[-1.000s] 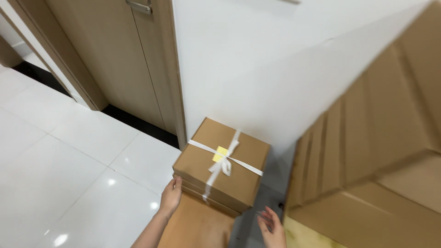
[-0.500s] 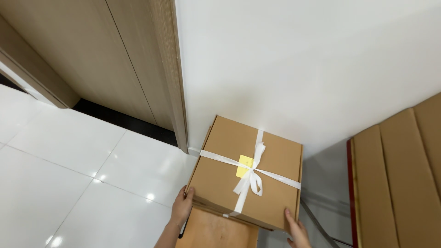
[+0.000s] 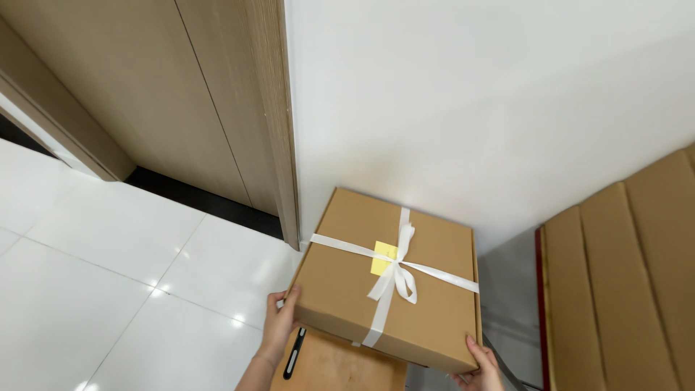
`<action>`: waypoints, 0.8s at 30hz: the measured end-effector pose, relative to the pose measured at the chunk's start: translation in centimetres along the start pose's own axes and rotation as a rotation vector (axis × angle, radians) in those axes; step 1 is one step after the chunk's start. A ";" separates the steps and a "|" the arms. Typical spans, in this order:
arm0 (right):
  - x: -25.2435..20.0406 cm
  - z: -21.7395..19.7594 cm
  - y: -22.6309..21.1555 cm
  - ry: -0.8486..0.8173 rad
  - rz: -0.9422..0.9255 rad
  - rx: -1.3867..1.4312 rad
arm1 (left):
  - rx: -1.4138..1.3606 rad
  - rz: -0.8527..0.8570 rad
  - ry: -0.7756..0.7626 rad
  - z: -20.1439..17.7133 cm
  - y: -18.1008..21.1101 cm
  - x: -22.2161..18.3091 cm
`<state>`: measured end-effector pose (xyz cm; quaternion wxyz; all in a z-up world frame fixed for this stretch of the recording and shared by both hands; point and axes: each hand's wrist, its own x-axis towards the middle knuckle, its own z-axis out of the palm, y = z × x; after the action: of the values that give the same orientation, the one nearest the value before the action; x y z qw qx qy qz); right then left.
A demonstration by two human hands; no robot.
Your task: The person places folded white and grey clothing items into clear plastic bags, then puts the bags into cardboard boxes. They close the boxes and tie them with white ribbons, stacking the finished packages on a table.
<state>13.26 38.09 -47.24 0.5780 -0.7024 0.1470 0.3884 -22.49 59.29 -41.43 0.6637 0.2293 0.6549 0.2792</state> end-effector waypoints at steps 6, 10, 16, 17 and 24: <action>-6.5 -3.7 -0.7 -0.143 -0.224 0.052 | -0.205 0.029 0.056 -4.7 -0.3 -11.0; -8.7 -7.1 -1.3 -0.274 -0.251 0.051 | -0.242 0.091 0.093 -7.6 -2.8 -19.3; -14.0 -14.1 -3.5 -0.562 -0.357 0.052 | -0.366 0.204 0.118 -9.9 -8.7 -31.8; -14.9 -15.3 -3.9 -0.596 -0.370 0.051 | -0.379 0.222 0.125 -10.0 -9.7 -34.5; -21.0 -23.4 -6.5 -0.700 -0.414 -0.025 | -0.435 0.306 0.145 -10.3 -17.6 -47.1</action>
<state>12.51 13.22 -26.95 0.6506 -0.5495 -0.2078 0.4812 -30.83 14.06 -18.71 0.5988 0.1570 0.5831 0.5261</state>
